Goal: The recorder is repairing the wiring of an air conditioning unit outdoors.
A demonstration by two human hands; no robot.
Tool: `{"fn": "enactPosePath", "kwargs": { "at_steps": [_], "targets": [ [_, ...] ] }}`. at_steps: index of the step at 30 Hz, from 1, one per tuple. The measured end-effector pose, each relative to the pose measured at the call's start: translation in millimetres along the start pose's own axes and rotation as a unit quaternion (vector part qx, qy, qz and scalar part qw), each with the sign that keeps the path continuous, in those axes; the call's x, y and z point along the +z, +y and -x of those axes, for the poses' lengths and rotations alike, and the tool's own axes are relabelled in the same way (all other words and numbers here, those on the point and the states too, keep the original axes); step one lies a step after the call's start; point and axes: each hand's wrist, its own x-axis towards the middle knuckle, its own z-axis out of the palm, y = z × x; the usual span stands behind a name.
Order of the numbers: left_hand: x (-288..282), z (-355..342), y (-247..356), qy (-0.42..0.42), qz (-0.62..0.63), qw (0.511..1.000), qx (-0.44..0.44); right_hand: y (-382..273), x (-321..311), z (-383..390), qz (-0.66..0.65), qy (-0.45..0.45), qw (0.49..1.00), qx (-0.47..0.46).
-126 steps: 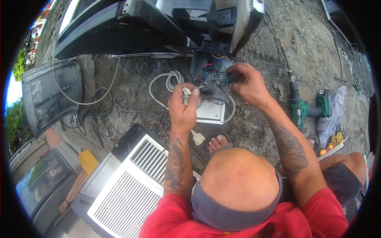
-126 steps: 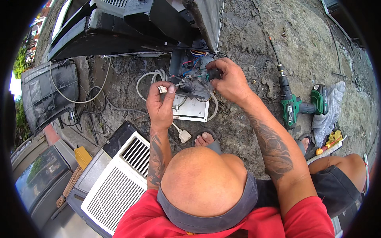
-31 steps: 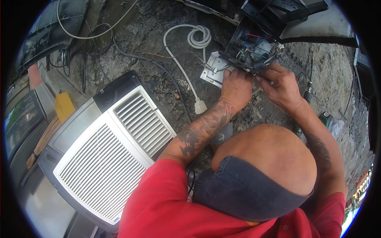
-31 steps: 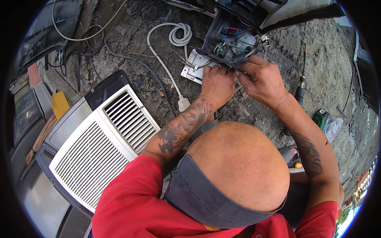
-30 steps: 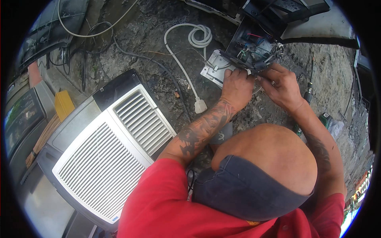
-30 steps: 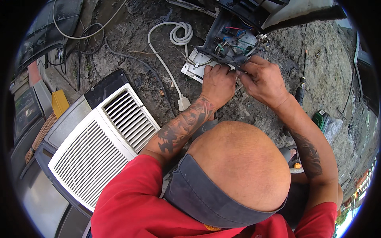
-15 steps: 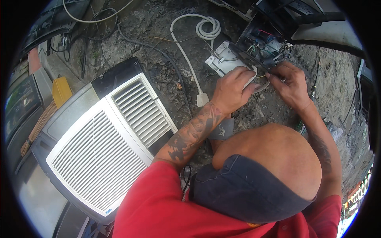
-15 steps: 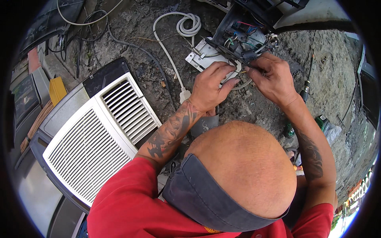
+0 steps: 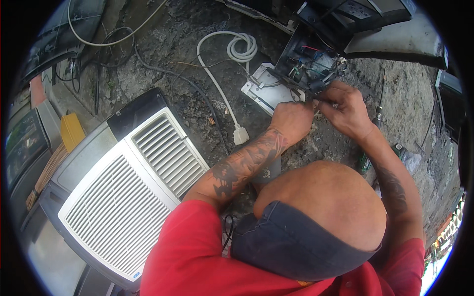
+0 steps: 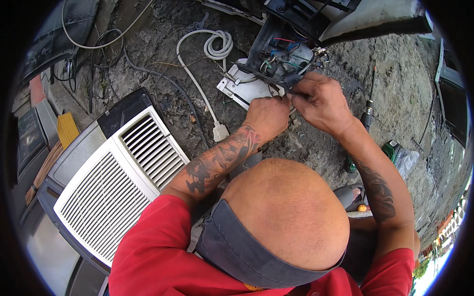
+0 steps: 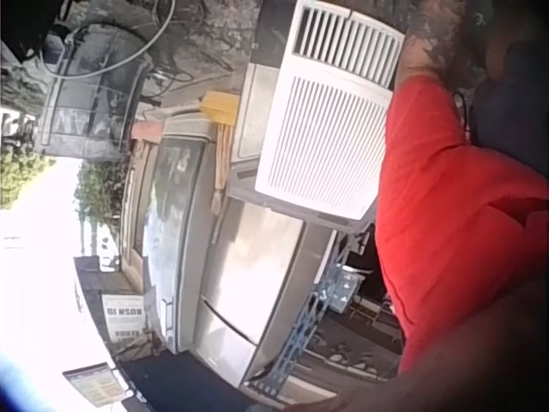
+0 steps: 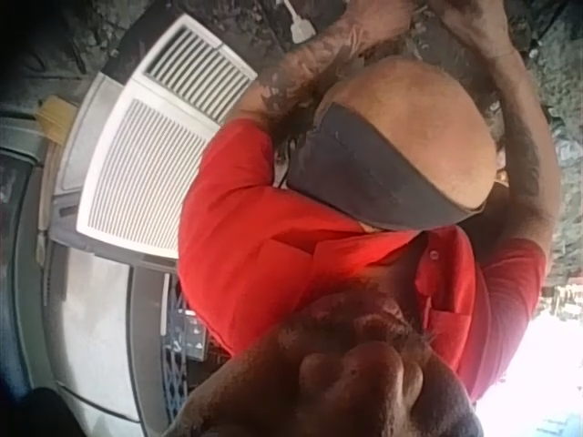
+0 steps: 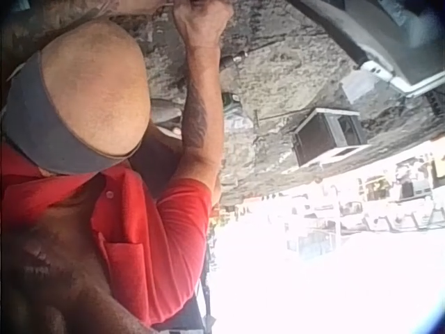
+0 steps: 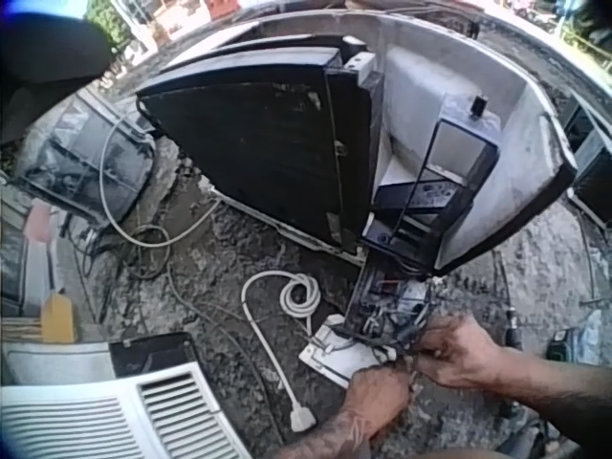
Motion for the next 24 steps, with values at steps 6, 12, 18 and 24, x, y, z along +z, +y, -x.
{"fn": "enactPosePath", "kwargs": {
  "at_steps": [6, 12, 18, 24],
  "targets": [
    [-20, 30, -28, 0.054, 0.036, 0.997, 0.052, 3, -6, 2, -0.006, -0.006, 1.0, 0.013],
    [-29, 53, -62, 0.146, 0.189, 0.971, 0.008, 0, -2, 0, -0.034, -0.002, 0.999, 0.036],
    [-30, 43, -24, 0.096, 0.11, 0.989, -0.031, 1, -1, 2, -0.035, 0.004, 0.999, 0.041],
    [-33, 27, -24, 0.091, 0.089, 0.99, -0.067, 1, 3, 1, -0.026, -0.003, 0.999, 0.034]
  ]
}}
